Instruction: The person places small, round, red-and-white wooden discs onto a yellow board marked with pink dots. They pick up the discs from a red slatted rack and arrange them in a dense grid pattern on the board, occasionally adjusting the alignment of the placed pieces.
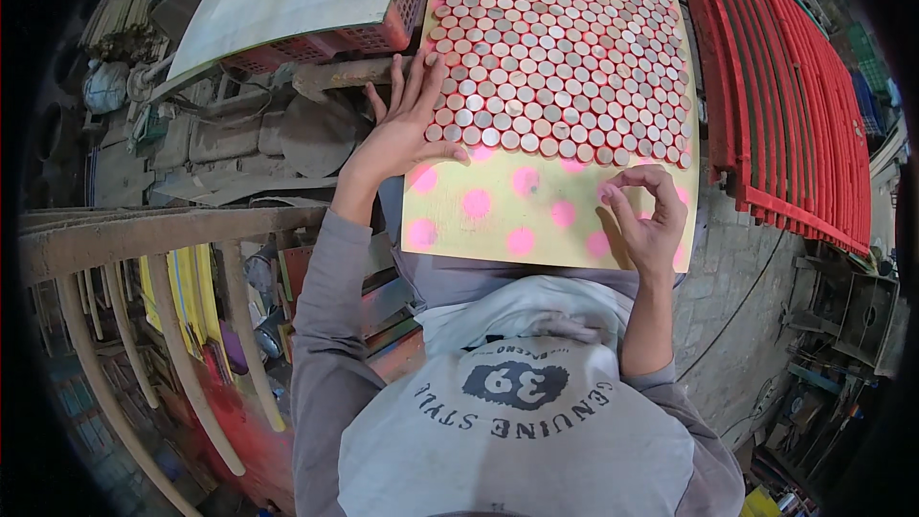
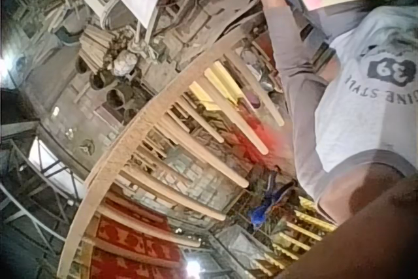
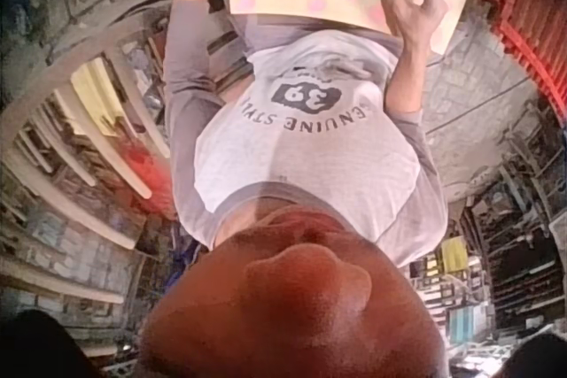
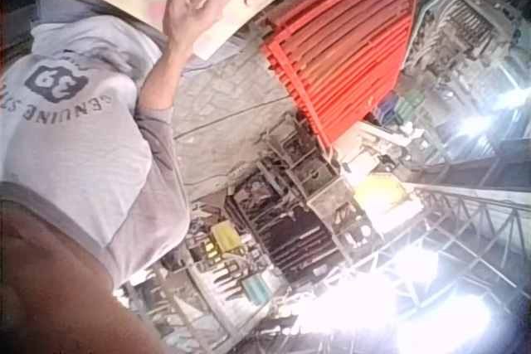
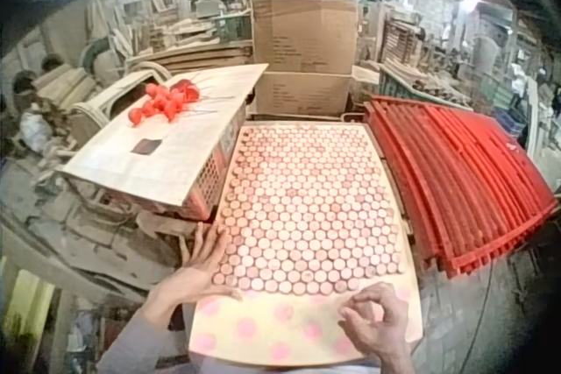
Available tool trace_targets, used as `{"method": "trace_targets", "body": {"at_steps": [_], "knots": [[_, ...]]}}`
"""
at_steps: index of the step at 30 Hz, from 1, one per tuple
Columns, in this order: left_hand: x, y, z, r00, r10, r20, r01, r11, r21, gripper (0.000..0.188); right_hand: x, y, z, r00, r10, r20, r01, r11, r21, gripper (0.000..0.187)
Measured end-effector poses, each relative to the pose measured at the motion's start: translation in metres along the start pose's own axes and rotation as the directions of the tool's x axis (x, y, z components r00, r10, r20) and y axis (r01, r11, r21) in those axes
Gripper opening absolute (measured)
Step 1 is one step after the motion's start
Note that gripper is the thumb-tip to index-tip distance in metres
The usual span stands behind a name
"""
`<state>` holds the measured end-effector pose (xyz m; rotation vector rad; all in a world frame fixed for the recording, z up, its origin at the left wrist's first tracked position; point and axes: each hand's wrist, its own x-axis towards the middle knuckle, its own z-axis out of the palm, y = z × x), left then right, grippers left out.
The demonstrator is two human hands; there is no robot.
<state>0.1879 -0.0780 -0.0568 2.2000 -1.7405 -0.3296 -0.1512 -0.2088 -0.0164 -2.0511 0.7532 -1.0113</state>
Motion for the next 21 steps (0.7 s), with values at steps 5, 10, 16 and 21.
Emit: {"method": "trace_targets", "body": {"at_steps": [5, 10, 16, 21], "knots": [[-0.0004, 0.0008, -0.0014, 1.000, 0.020, 0.009, -0.020, 1.000, 0.015, 0.139, -0.0038, 0.0024, -0.0024, 0.999, 0.034, 0.021, -0.033, 0.999, -0.030, 0.023], [-0.0011, -0.0004, -0.0004, 1.000, 0.023, -0.002, -0.023, 1.000, -0.020, 0.138, -0.0060, 0.0019, -0.0037, 0.998, 0.060, 0.017, -0.059, 0.997, -0.052, 0.022], [-0.0037, 0.0041, -0.0008, 0.999, -0.005, -0.050, -0.005, 0.982, -0.188, 0.142, -0.0052, 0.0013, -0.0084, 0.997, 0.043, 0.063, -0.033, 0.988, -0.148, 0.022], [-0.0053, 0.0027, -0.0035, 0.992, 0.014, -0.128, -0.033, 0.989, -0.147, 0.140, 0.0006, 0.0074, -0.0066, 0.993, -0.023, 0.119, 0.061, 0.942, -0.331, 0.051]]}}
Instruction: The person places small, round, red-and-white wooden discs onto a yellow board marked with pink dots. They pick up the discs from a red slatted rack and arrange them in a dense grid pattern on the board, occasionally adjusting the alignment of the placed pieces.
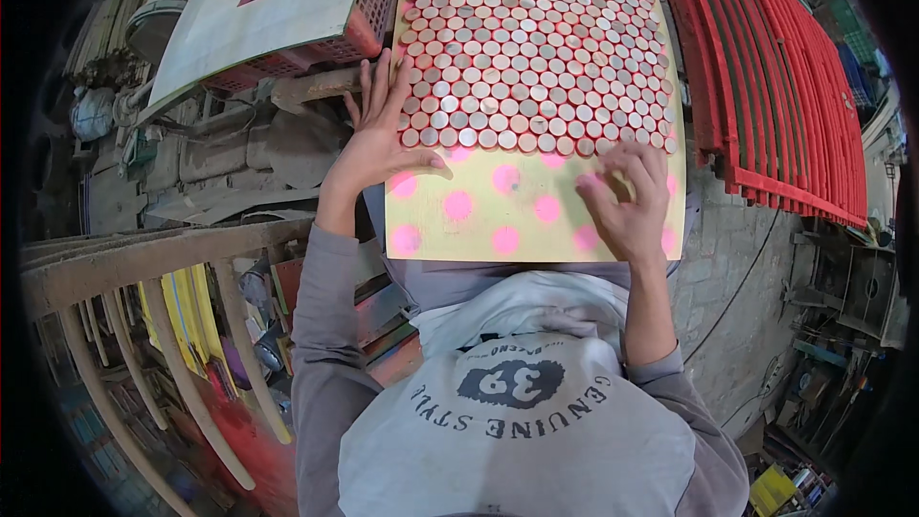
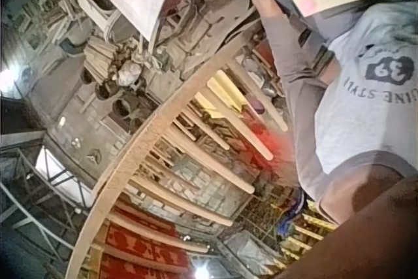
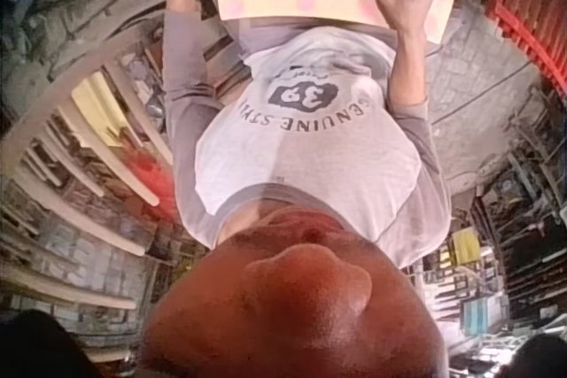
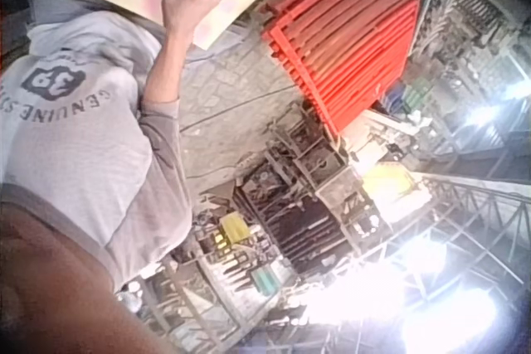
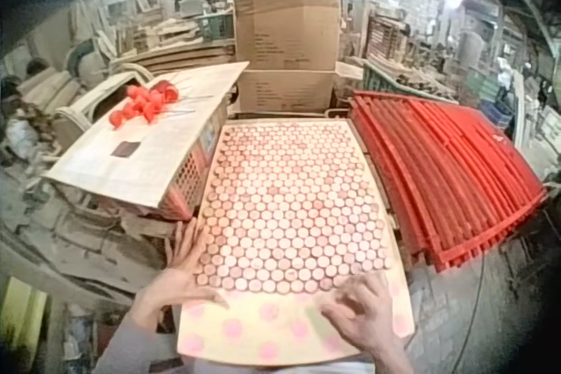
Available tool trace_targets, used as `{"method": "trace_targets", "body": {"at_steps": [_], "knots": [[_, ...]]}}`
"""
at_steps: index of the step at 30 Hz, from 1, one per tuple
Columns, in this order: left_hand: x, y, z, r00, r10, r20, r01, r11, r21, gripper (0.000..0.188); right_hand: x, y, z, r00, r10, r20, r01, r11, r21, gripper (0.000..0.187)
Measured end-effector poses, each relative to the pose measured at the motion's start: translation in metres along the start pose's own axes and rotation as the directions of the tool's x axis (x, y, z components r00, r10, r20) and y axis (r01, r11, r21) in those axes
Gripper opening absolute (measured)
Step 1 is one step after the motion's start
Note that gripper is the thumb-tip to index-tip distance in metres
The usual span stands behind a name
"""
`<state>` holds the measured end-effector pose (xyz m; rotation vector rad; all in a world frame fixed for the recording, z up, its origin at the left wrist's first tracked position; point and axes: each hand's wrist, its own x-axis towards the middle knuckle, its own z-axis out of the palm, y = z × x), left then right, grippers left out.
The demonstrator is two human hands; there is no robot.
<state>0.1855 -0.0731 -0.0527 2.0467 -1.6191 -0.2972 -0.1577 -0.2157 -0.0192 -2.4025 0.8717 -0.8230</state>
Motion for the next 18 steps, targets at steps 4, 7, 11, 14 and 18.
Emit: {"method": "trace_targets", "body": {"at_steps": [4, 7, 11, 14, 18], "knots": [[0.008, 0.031, -0.012, 0.985, 0.168, -0.037, -0.159, 0.972, 0.172, 0.126, 0.015, -0.010, 0.003, 0.999, 0.025, -0.021, -0.029, 0.971, -0.235, 0.087], [0.009, 0.067, -0.009, 0.957, 0.290, -0.026, -0.278, 0.935, 0.220, 0.109, 0.027, -0.008, 0.005, 1.000, -0.001, -0.023, -0.005, 0.965, -0.260, 0.095], [0.015, 0.098, 0.018, 0.952, 0.304, 0.039, -0.302, 0.907, 0.294, 0.099, 0.036, -0.005, 0.007, 1.000, -0.007, -0.027, -0.001, 0.963, -0.269, 0.095], [0.025, 0.102, 0.036, 0.948, 0.315, 0.038, -0.306, 0.879, 0.364, 0.099, 0.039, -0.001, 0.009, 1.000, 0.006, -0.023, -0.012, 0.964, -0.267, 0.095], [0.033, 0.105, 0.043, 0.952, 0.299, 0.062, -0.301, 0.880, 0.368, 0.097, 0.040, -0.002, 0.007, 1.000, 0.021, -0.016, -0.024, 0.959, -0.281, 0.096]]}}
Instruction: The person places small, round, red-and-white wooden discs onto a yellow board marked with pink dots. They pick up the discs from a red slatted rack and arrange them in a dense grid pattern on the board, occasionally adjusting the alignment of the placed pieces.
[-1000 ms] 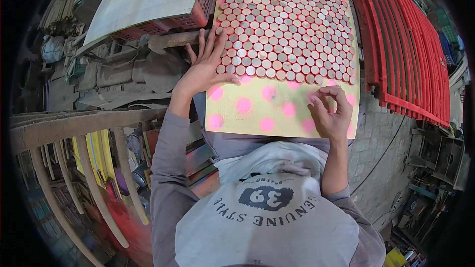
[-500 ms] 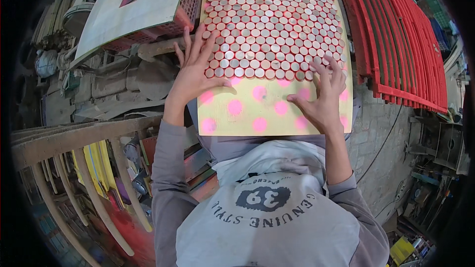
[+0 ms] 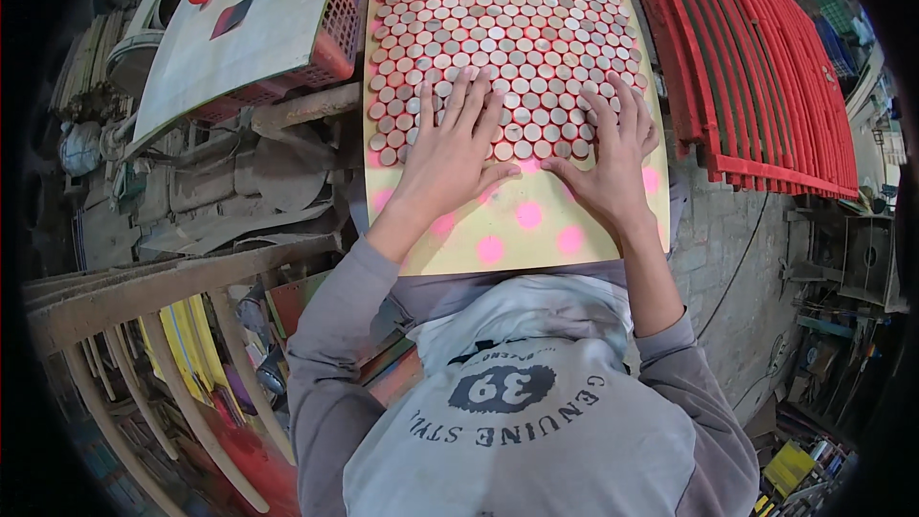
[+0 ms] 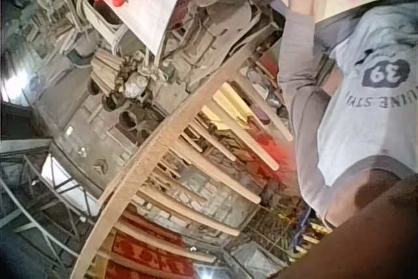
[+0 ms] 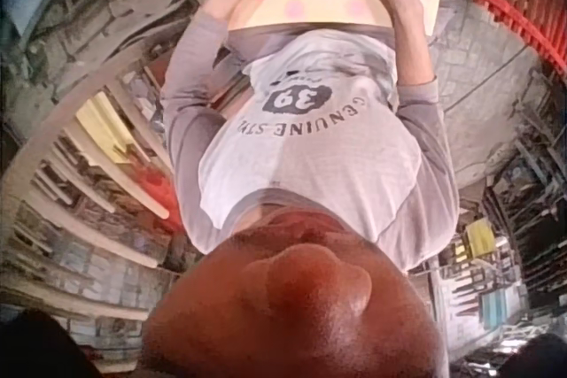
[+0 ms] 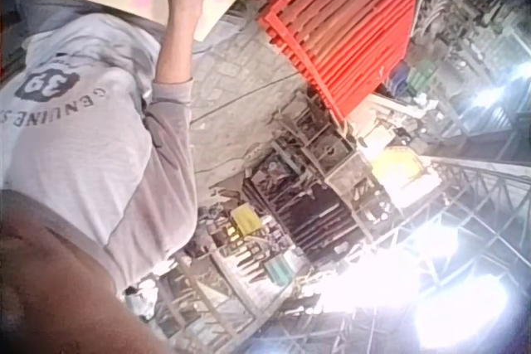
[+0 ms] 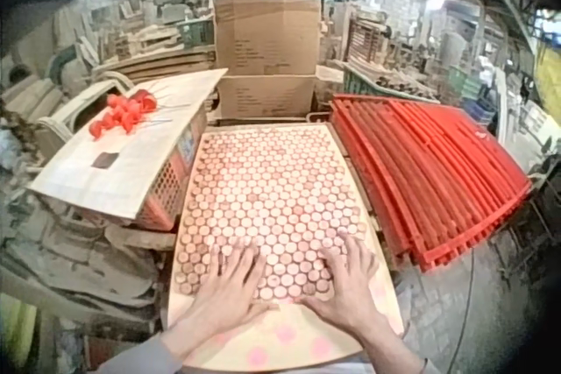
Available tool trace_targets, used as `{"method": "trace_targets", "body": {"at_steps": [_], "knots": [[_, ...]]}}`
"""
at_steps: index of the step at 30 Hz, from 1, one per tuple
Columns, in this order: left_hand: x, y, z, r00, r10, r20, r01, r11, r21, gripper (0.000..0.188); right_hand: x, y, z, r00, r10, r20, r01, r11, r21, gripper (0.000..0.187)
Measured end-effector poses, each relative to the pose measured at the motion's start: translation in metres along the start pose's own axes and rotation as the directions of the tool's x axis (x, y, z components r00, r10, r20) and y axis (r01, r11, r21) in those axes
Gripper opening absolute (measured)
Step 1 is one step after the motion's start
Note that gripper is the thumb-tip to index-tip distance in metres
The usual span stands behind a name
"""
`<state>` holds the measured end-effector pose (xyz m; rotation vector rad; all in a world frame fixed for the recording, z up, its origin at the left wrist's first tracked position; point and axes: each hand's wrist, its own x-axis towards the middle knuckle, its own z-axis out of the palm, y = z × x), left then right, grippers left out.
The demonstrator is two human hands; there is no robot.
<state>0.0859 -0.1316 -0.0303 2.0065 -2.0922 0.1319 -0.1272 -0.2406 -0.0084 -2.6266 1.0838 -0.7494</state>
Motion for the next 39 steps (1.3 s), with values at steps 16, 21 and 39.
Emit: {"method": "trace_targets", "body": {"at_steps": [16, 21, 39], "knots": [[0.007, 0.004, 0.002, 0.998, -0.052, 0.024, 0.051, 0.998, 0.025, 0.100, -0.006, 0.014, -0.011, 0.999, 0.037, 0.037, -0.039, 0.998, 0.054, 0.092], [0.007, 0.004, 0.006, 0.999, -0.040, -0.007, 0.041, 0.999, 0.036, 0.100, -0.005, 0.017, -0.007, 0.999, 0.024, 0.041, -0.027, 0.995, 0.091, 0.092], [0.009, 0.005, 0.007, 0.998, -0.061, -0.023, 0.061, 0.998, -0.006, 0.105, -0.013, 0.030, -0.009, 0.996, 0.086, 0.010, -0.086, 0.994, 0.074, 0.090]]}}
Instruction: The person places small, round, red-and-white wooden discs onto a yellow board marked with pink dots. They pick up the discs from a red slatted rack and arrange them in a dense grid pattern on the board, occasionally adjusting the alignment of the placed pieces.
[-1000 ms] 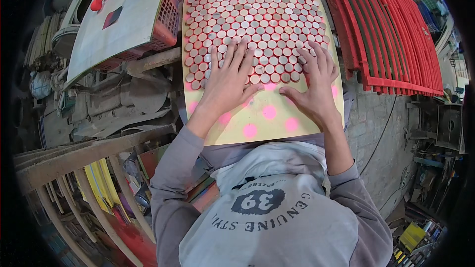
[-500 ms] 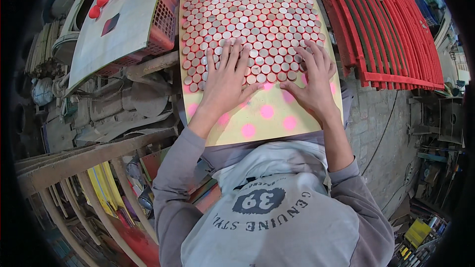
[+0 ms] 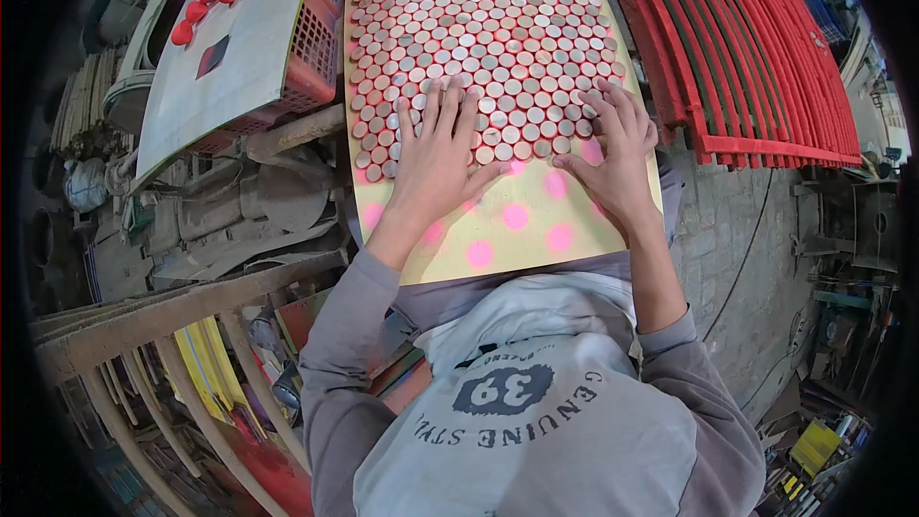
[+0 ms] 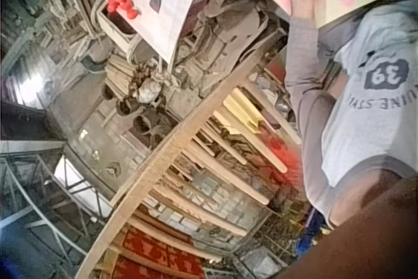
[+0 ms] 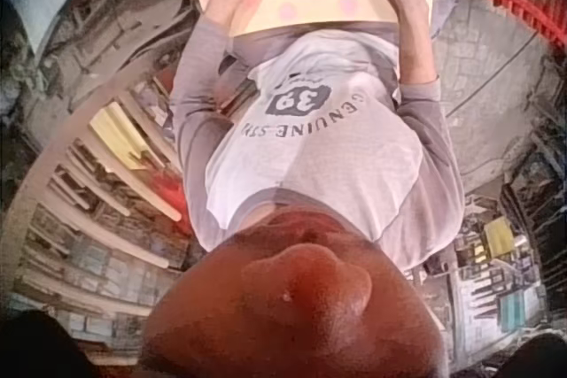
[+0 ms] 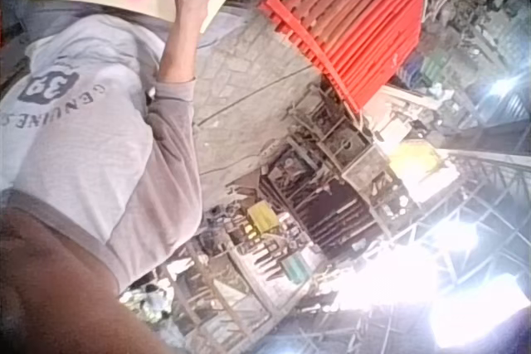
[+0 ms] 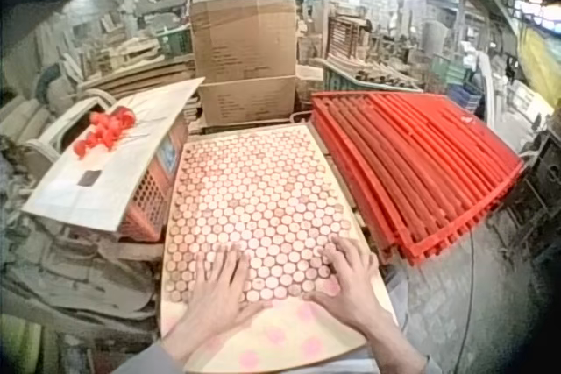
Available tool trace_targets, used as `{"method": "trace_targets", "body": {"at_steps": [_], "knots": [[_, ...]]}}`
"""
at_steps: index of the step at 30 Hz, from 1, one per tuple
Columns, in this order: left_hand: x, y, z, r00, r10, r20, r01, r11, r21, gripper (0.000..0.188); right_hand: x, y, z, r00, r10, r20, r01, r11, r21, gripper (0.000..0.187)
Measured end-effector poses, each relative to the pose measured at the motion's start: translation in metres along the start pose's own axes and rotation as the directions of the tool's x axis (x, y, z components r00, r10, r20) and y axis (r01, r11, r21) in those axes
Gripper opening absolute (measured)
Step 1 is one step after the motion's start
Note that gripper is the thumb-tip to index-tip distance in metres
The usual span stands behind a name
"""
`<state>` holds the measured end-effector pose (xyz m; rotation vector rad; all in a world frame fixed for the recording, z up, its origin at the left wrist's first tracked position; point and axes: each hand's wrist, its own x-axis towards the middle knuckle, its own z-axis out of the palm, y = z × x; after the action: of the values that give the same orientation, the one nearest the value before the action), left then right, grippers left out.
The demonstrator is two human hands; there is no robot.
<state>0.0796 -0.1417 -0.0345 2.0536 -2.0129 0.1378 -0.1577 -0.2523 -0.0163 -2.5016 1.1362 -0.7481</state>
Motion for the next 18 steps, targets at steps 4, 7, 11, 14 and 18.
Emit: {"method": "trace_targets", "body": {"at_steps": [4, 7, 11, 14, 18], "knots": [[-0.002, -0.001, -0.002, 1.000, 0.002, -0.015, -0.002, 1.000, -0.025, 0.110, -0.002, -0.007, -0.012, 0.999, 0.014, -0.030, -0.013, 1.000, 0.027, 0.074], [0.000, 0.002, -0.005, 1.000, 0.008, -0.012, -0.008, 1.000, 0.009, 0.110, -0.008, -0.004, -0.018, 0.999, -0.016, -0.052, 0.015, 1.000, -0.024, 0.046], [0.006, 0.006, -0.005, 1.000, 0.015, 0.006, -0.015, 1.000, 0.001, 0.108, -0.012, -0.004, -0.008, 0.998, -0.016, -0.063, 0.019, 0.999, 0.045, 0.025], [0.007, 0.009, 0.000, 1.000, 0.020, 0.008, -0.020, 1.000, 0.006, 0.106, -0.013, -0.005, -0.002, 0.998, -0.013, -0.058, 0.016, 0.999, 0.045, 0.019], [0.008, 0.009, 0.006, 1.000, 0.013, 0.014, -0.013, 1.000, 0.011, 0.103, -0.014, -0.005, 0.000, 0.998, -0.008, -0.063, 0.009, 1.000, 0.011, 0.013]]}}
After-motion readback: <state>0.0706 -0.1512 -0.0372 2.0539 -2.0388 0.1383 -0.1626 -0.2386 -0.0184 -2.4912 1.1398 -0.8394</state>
